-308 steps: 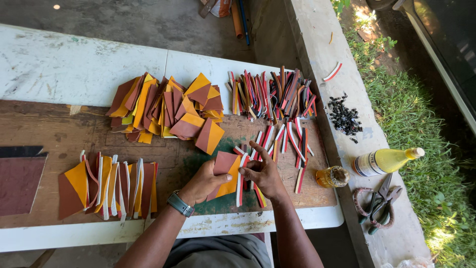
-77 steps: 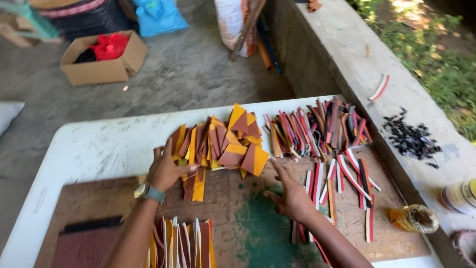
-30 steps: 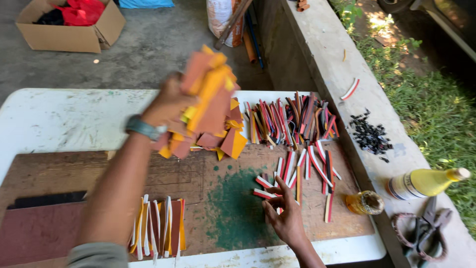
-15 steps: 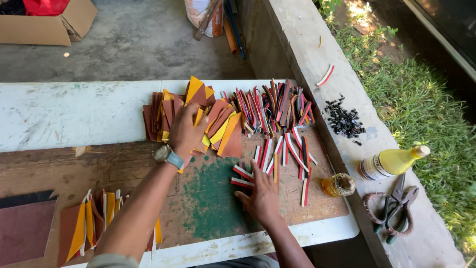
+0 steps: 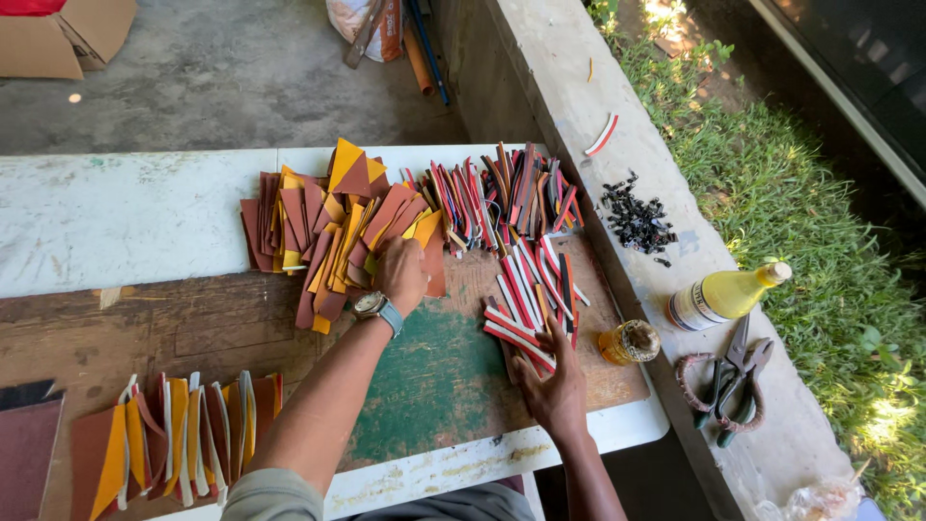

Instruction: The person assembles small, colorful, rectangular pieces of material by hand on a table. They pick up individual pieces, align them, and stack them into small bundles. The person works methodically, handling the pieces one at a time.

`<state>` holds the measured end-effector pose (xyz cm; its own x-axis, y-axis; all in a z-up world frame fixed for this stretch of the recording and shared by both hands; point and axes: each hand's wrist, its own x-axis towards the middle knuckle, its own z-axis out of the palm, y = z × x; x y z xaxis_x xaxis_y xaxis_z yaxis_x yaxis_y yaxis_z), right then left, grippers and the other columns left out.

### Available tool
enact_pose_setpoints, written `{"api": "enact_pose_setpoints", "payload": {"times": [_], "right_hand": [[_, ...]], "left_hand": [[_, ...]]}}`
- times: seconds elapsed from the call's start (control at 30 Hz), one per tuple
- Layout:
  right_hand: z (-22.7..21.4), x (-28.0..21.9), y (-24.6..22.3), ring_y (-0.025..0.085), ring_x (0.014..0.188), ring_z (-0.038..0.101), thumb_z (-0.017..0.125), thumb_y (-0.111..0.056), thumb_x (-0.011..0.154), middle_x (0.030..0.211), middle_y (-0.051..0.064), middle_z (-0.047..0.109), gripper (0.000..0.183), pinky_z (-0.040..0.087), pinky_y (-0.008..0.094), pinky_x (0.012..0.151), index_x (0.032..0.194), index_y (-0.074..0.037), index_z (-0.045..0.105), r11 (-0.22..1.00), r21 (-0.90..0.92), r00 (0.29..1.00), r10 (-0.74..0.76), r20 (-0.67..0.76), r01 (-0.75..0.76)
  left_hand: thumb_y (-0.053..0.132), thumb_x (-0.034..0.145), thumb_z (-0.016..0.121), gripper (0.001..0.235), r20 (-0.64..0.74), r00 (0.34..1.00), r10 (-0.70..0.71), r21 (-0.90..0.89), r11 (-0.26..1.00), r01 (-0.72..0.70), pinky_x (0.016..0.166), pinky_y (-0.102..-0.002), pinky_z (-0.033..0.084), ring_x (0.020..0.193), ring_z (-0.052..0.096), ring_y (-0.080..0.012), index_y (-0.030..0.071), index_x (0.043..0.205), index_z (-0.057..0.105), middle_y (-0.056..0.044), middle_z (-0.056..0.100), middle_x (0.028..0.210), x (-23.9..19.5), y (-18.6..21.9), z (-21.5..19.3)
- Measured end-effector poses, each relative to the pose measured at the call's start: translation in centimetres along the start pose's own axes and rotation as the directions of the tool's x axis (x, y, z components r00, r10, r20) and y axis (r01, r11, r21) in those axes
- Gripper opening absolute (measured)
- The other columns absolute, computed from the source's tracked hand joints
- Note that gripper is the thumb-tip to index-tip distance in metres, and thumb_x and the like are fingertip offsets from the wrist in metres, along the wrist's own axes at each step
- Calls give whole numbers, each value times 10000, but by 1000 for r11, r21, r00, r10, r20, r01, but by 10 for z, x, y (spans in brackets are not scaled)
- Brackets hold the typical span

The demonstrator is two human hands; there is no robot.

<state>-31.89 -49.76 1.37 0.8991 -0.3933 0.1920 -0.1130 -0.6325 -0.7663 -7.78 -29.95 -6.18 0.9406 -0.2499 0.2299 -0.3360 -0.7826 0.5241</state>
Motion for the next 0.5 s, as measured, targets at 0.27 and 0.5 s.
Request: {"api": "enact_pose_setpoints", "payload": {"times": [0.27, 0.5], "right_hand": [[-2, -23, 19, 216, 967, 747, 758, -86, 852, 1172, 132, 743, 737, 583, 382, 887, 1517, -101, 441, 989, 95, 991, 118, -56, -112], [-16, -27, 30, 209, 984, 747, 770, -95, 853, 1094, 127, 770, 744, 590, 368, 894, 1517, -114, 436, 988, 9, 986, 158, -57, -157]], "left_hand": [[323, 559, 991, 1064, 157, 963, -220, 56, 975, 213, 850, -512, 515, 1133, 570, -365, -8, 1418, 457, -174, 515, 1249, 28, 36, -21], [148, 717, 897, 539, -70, 994, 89, 96, 992, -82, 855, -497, 533, 1056, 635, -385, 111, 1160, 593, -161, 612, 1184, 32, 32, -17]]}}
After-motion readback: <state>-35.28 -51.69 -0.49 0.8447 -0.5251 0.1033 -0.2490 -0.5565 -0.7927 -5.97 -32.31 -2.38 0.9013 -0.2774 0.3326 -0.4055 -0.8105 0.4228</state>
